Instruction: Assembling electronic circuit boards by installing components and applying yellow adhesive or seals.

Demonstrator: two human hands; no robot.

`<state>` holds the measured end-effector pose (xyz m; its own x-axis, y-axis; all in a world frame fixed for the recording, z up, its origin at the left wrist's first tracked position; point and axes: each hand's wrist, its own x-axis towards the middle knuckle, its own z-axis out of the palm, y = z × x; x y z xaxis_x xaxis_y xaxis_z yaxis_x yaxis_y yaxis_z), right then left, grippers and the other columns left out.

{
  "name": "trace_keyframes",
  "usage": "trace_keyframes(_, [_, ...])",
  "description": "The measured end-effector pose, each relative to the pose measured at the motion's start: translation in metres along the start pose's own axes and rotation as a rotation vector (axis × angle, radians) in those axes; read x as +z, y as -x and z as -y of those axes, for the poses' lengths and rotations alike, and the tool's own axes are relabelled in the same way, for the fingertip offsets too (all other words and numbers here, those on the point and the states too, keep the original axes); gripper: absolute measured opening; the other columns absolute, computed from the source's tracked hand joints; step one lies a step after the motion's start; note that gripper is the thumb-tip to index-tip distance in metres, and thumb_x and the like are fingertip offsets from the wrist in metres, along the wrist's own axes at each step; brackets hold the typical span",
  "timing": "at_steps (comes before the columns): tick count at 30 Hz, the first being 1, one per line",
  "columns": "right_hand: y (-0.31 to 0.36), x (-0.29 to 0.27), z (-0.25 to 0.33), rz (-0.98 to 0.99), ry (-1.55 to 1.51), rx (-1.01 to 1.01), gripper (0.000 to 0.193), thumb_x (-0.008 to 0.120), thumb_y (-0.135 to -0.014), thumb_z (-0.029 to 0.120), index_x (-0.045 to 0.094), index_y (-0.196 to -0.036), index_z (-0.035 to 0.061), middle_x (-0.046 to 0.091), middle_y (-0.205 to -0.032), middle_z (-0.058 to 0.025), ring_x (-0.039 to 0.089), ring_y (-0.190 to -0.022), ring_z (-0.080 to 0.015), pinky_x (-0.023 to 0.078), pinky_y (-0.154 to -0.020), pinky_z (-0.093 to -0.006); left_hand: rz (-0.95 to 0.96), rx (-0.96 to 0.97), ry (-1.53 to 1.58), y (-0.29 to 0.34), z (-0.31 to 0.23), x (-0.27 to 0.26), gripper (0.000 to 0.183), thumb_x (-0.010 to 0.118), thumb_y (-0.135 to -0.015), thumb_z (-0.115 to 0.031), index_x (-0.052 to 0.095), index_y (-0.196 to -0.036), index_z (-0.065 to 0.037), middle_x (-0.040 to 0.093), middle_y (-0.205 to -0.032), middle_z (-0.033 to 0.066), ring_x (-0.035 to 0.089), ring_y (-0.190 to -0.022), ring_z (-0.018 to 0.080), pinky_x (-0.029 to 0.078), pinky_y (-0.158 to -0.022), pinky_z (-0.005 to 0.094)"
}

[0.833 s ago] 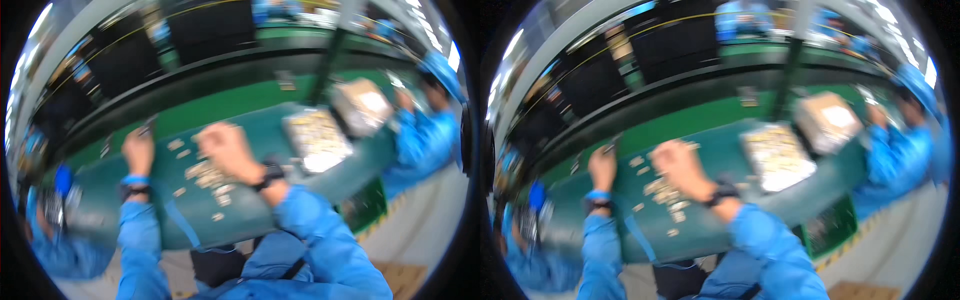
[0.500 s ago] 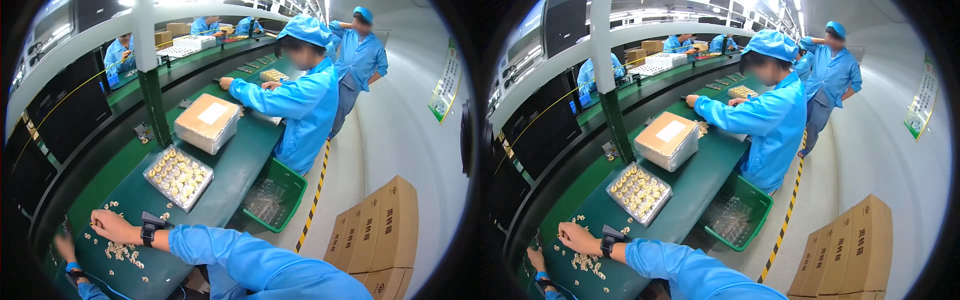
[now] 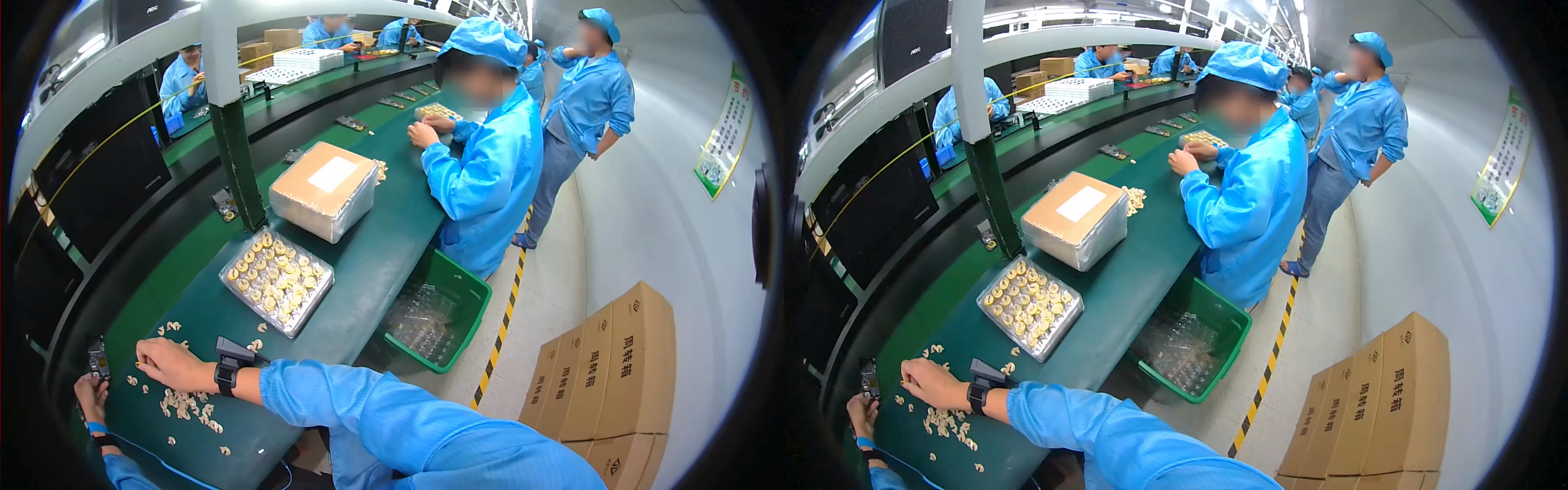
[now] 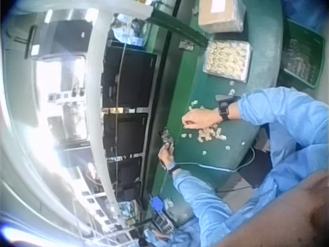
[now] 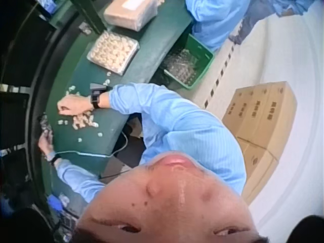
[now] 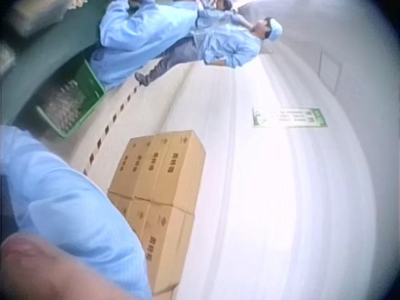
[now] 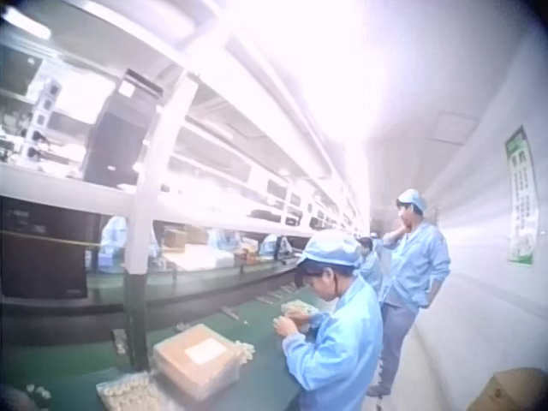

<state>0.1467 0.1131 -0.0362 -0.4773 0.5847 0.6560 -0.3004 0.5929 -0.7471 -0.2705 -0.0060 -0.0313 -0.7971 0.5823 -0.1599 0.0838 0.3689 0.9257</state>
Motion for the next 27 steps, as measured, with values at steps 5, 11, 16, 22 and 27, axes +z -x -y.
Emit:
trace_keyframes(5, [-0.003, -0.004, 0.006, 0.071, -0.071, 0.135, 0.016, 0.068, -0.093, 0.007, 0.057, -0.085, -0.0016, 0.063, -0.079, -0.0162, 0.065, -0.074, -0.0327, 0.049, -0.065, -0.0425, 0.231, 0.041, 0.297, -0.007, 0.014, -0.030, 0.019, 0.063, -0.099, -0.015, 0.067, -0.114, -0.004, 0.073, -0.107, 0.0067, 0.073, -0.097, 0.0202, 0.059, -0.078, 0.0307])
trace_keyframes(11, [-0.004, 0.003, 0.005, 0.034, -0.023, 0.031, 0.015, 0.068, -0.093, 0.007, 0.058, -0.086, -0.0017, 0.063, -0.077, -0.0170, 0.064, -0.071, -0.0339, 0.050, -0.065, -0.0426, 0.320, 0.477, 0.477, -0.013, 0.051, -0.035, 0.027, 0.060, -0.103, -0.014, 0.064, -0.125, 0.003, 0.068, -0.123, 0.0103, 0.067, -0.117, 0.0237, 0.055, -0.099, 0.0322])
trace_keyframes(16, [-0.012, 0.000, 0.009, 0.023, -0.194, 0.102, 0.016, 0.068, -0.097, 0.012, 0.062, -0.091, -0.0021, 0.063, -0.073, -0.0095, 0.061, -0.064, -0.0173, 0.048, -0.060, -0.0339, 0.362, 0.509, -0.038, 0.140, -0.040, 0.047, 0.032, 0.053, -0.106, -0.008, 0.057, -0.132, 0.009, 0.064, -0.131, 0.0154, 0.066, -0.117, 0.0234, 0.055, -0.103, 0.0330])
trace_keyframes(22, [-0.012, -0.017, 0.031, -0.071, -0.211, 0.077, 0.013, 0.068, -0.099, 0.009, 0.067, -0.100, -0.0034, 0.064, -0.074, -0.0027, 0.051, -0.061, -0.0036, 0.041, -0.055, -0.0238, 0.488, 0.147, 0.789, 0.196, -0.035, 0.121, 0.038, 0.049, -0.106, -0.005, 0.050, -0.141, 0.010, 0.066, -0.130, 0.0176, 0.068, -0.115, 0.0240, 0.056, -0.102, 0.0354])
trace_keyframes(27, [-0.011, 0.001, 0.040, 0.016, -0.218, 0.014, 0.011, 0.066, -0.098, 0.009, 0.065, -0.098, -0.0017, 0.062, -0.080, -0.0081, 0.054, -0.063, -0.0118, 0.043, -0.058, -0.0289, 0.429, 0.236, 0.740, 0.225, -0.034, 0.122, 0.038, 0.043, -0.107, -0.003, 0.049, -0.141, 0.012, 0.063, -0.134, 0.0202, 0.065, -0.124, 0.0284, 0.053, -0.108, 0.0399])
